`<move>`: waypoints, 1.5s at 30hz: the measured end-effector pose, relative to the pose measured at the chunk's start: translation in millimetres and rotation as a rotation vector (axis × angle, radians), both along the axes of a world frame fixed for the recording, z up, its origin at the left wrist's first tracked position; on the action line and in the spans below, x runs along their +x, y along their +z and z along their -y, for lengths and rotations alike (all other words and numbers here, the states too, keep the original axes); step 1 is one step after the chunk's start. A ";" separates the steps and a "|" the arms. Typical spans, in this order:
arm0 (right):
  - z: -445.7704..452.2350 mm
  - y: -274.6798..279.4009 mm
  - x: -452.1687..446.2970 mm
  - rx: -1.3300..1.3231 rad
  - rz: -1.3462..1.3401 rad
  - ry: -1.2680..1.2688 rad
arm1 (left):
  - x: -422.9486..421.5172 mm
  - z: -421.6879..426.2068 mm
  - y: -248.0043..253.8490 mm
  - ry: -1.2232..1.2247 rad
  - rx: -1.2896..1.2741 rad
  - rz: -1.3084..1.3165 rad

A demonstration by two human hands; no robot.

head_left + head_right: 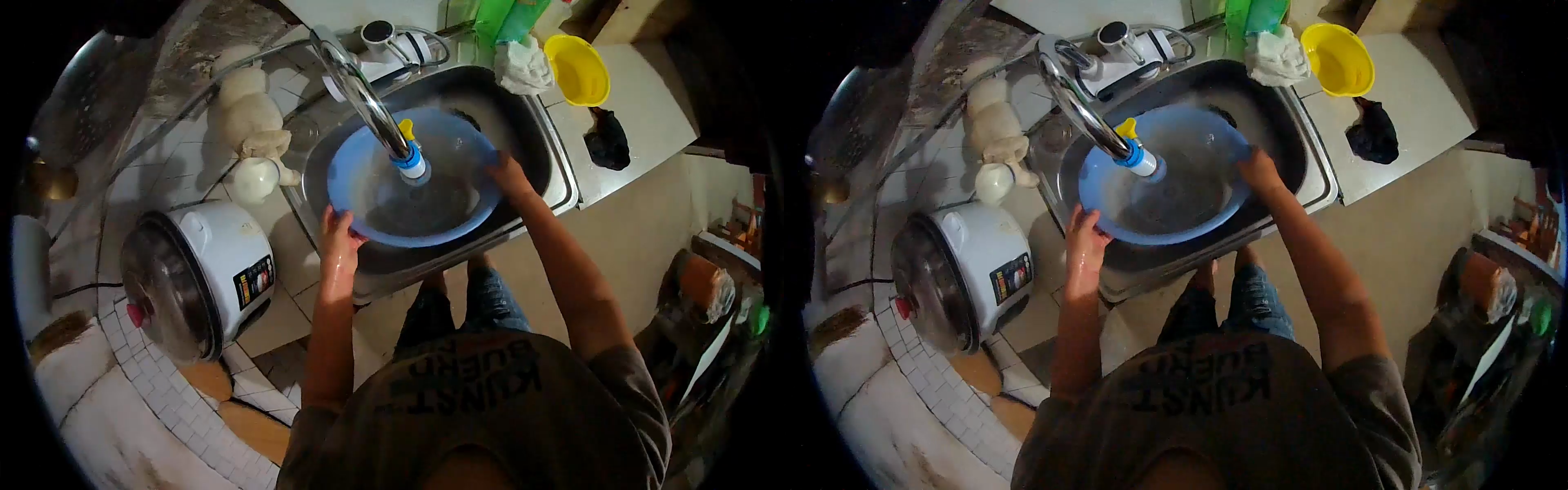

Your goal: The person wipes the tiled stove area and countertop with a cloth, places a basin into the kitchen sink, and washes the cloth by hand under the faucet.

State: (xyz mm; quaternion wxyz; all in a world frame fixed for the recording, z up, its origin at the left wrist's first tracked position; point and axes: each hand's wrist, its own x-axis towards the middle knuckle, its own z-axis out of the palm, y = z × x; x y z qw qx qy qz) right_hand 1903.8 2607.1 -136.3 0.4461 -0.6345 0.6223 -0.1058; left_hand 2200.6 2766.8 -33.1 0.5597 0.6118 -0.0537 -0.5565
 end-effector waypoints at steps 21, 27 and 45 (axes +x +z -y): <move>2.5 -17.8 -2.9 0.218 0.137 -0.142 | -48.0 -5.0 79.6 0.012 -0.185 0.062; 5.3 6.7 31.3 0.160 0.076 0.668 | -61.9 11.2 170.1 -0.078 -0.455 0.035; 49.2 91.5 57.7 -0.204 0.448 0.099 | -6.1 -79.1 -59.8 -0.193 0.123 0.312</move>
